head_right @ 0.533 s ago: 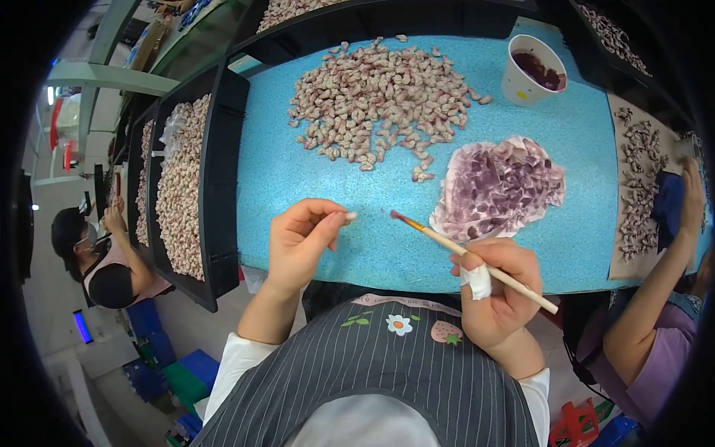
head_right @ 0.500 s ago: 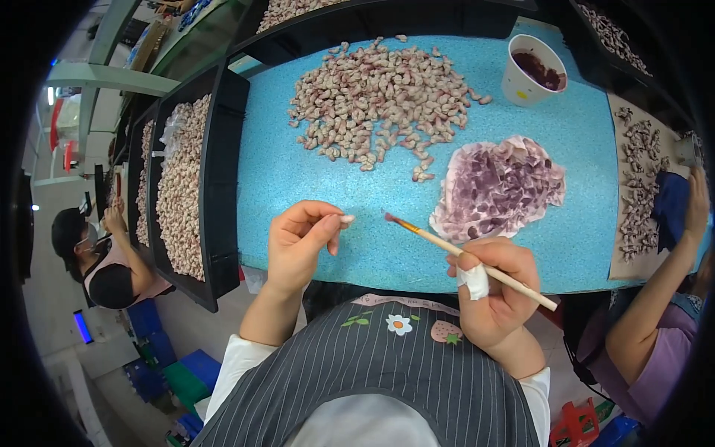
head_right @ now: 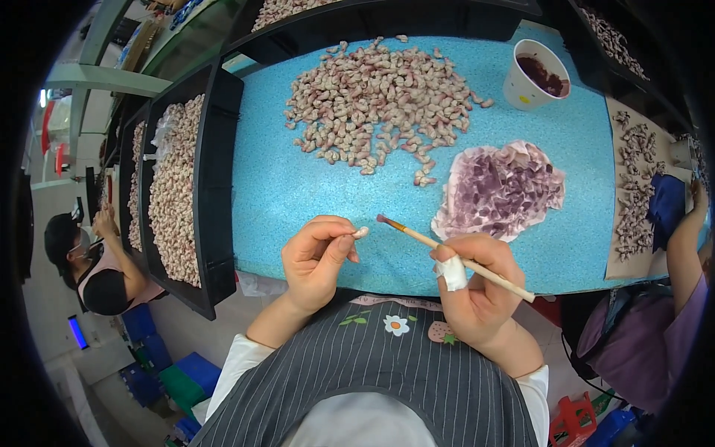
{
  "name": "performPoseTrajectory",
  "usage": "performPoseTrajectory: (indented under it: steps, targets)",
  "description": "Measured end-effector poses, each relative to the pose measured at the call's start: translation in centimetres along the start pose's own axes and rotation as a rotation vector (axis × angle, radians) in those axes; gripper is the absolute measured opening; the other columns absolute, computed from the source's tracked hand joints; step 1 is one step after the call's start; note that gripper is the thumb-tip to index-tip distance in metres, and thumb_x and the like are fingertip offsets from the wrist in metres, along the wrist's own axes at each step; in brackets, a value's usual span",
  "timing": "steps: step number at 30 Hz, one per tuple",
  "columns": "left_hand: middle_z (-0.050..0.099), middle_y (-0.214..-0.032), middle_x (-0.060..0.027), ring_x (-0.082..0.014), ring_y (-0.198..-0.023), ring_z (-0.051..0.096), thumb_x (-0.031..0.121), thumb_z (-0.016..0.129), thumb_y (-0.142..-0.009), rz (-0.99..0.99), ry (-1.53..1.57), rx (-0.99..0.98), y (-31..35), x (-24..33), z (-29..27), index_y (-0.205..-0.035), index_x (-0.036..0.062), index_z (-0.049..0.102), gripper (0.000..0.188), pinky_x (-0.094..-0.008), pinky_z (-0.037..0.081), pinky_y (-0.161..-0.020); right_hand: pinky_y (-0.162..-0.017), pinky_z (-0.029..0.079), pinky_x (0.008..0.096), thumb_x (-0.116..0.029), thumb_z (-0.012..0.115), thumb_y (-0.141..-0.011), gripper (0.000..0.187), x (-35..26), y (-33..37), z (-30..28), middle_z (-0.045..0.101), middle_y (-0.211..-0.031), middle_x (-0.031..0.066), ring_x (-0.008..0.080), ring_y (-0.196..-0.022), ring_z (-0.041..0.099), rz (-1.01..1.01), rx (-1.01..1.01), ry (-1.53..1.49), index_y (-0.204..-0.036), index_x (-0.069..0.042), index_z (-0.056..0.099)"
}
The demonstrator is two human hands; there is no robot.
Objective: The person paints small decorative stones with a purple liquid using a paintbrush.
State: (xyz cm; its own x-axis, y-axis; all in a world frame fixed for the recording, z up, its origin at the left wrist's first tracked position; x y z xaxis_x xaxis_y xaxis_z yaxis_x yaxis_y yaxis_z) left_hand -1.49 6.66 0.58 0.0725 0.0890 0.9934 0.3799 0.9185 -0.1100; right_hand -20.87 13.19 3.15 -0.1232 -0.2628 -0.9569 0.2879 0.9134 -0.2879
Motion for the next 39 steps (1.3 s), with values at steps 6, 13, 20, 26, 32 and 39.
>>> performPoseTrajectory:
  steps: [6, 13, 20, 26, 32, 39]
  targets:
    - [0.056, -0.092, -0.0142, -0.0123, -0.068, 0.055, -0.001, 0.052, -0.086, -0.027, 0.051, 0.034, 0.1, -0.2, -0.1, -0.094, -0.0041, 0.055, 0.010, -0.0229, 0.048, -0.059, -0.056, 0.044, 0.0231, 0.003, 0.057, -0.080, 0.013, -0.3, -0.3, 0.3, 0.058, -0.078, 0.0111, 0.0134, -0.063, 0.054, -0.083, -0.045, -0.063, -0.091, 0.003, 0.050]
    - [0.057, -0.094, -0.0119, -0.0109, -0.070, 0.055, 0.001, 0.051, -0.086, 0.063, 0.074, 0.192, 0.1, 1.1, -2.3, -0.096, -0.0021, 0.054, 0.010, -0.0217, 0.047, -0.057, -0.056, 0.044, 0.0215, 0.002, 0.056, -0.082, 0.010, -0.1, 0.1, -0.1, 0.058, -0.079, 0.0115, 0.0118, -0.062, 0.054, -0.042, 0.064, -0.008, -0.090, 0.003, 0.049]
    - [0.054, -0.096, -0.0064, -0.0118, -0.079, 0.052, 0.003, 0.060, -0.079, 0.015, -0.093, 0.260, -4.1, 1.1, -4.7, -0.107, 0.0040, 0.053, 0.028, -0.0224, 0.043, -0.061, -0.058, 0.045, 0.0209, 0.000, 0.055, -0.084, 0.012, 0.1, 0.4, -0.7, 0.057, -0.079, 0.0124, 0.0110, -0.063, 0.054, -0.020, 0.091, -0.028, -0.093, 0.003, 0.047]
    - [0.053, -0.085, -0.0102, -0.0225, -0.073, 0.054, 0.002, 0.064, -0.073, 0.246, -0.861, -0.043, -6.6, -1.3, -1.2, -0.085, 0.0027, 0.060, 0.012, -0.0311, 0.045, -0.061, -0.059, 0.046, 0.0210, 0.000, 0.054, -0.084, 0.012, -0.1, 0.4, -0.7, 0.057, -0.081, 0.0124, 0.0110, -0.064, 0.054, 0.013, 0.122, -0.036, -0.094, 0.002, 0.047]
    - [0.053, -0.075, -0.0091, -0.0267, -0.069, 0.054, 0.004, 0.064, -0.074, 0.243, -0.864, -0.012, -6.7, -1.9, -0.9, -0.077, 0.0017, 0.060, 0.006, -0.0337, 0.044, -0.059, -0.060, 0.046, 0.0209, 0.000, 0.053, -0.084, 0.012, 0.3, 0.2, -0.7, 0.056, -0.081, 0.0127, 0.0110, -0.065, 0.055, 0.022, 0.134, -0.045, -0.094, 0.002, 0.046]
    - [0.055, -0.071, -0.0083, -0.0167, -0.059, 0.052, 0.002, 0.065, -0.074, 0.231, -0.581, -0.086, -3.5, 1.1, -0.5, -0.077, -0.0008, 0.060, 0.006, -0.0268, 0.041, -0.050, -0.058, 0.046, 0.0221, 0.001, 0.053, -0.083, 0.013, 0.2, 0.1, -0.8, 0.057, -0.080, 0.0130, 0.0128, -0.064, 0.055, -0.049, 0.094, -0.080, -0.094, 0.002, 0.046]
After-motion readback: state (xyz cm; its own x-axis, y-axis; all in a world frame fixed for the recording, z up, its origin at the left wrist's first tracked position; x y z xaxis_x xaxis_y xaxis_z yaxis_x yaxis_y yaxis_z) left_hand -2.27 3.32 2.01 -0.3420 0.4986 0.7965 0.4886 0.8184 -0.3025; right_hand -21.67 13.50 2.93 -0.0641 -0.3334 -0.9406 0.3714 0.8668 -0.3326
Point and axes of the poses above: each hand's wrist, its own y-axis away from the middle knuckle, its own z-axis out of the palm, x = y × z, the point moved 1 cm from there along -y, towards the middle knuckle
